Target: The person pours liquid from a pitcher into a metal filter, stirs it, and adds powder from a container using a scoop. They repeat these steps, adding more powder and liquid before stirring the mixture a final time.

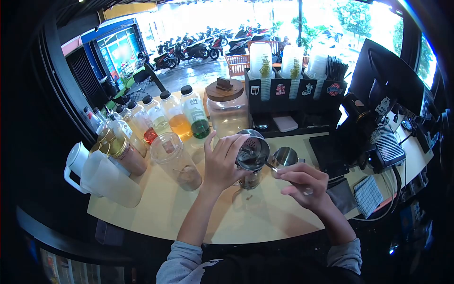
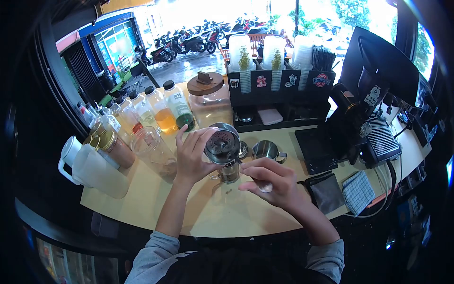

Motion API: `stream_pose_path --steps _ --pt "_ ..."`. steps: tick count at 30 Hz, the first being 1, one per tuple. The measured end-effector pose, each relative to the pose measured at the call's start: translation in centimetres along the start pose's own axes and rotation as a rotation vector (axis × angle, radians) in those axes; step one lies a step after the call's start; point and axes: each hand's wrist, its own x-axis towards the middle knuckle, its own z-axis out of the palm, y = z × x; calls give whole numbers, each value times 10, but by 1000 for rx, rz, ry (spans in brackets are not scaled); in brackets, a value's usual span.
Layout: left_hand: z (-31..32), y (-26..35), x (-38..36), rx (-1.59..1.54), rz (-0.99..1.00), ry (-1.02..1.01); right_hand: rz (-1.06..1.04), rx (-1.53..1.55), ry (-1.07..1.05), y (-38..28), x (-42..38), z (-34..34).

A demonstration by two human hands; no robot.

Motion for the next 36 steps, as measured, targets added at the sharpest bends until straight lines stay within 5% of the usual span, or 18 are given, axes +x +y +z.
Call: stream_pose_path --steps 36 --pt "3 -30 25 -362 -281 -324 -36 92 95 0 15 -1"
